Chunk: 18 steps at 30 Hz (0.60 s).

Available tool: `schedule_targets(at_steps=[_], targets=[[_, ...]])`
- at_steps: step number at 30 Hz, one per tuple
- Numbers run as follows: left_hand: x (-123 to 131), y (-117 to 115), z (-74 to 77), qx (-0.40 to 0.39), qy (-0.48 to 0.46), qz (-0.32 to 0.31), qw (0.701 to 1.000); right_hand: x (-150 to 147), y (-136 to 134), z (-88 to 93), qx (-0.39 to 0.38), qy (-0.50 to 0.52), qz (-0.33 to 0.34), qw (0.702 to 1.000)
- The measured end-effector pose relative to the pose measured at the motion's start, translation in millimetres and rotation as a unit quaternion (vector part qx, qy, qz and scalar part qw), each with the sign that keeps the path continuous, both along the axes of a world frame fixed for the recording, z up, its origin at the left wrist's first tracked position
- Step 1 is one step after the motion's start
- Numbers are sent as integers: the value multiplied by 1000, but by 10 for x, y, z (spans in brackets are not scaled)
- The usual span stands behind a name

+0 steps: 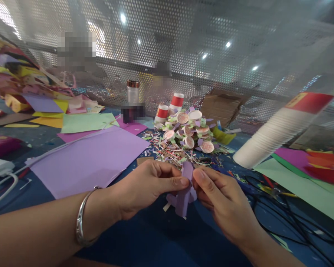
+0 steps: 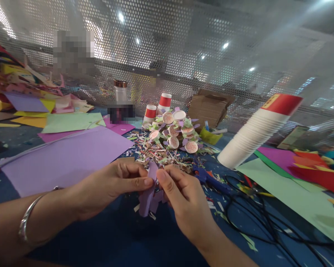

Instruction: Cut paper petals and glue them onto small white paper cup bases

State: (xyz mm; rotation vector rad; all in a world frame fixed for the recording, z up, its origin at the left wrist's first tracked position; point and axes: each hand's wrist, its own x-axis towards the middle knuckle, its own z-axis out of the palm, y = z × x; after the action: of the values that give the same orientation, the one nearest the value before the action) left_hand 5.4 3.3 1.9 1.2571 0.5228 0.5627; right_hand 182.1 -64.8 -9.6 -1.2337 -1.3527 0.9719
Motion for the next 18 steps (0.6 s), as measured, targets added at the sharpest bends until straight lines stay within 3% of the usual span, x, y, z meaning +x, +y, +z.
schedule_targets(at_steps=[5,11,18], targets=[[-16,-13,6,20,-12,-6,1000,4,-9,5,-14,24,6,1000],[-25,27,-8,-23,-23,7,999,-4,-19,22,-33,46,1,998],[-60,80,16,16,2,25,1000,19,-2,19,-29,46,3,999]])
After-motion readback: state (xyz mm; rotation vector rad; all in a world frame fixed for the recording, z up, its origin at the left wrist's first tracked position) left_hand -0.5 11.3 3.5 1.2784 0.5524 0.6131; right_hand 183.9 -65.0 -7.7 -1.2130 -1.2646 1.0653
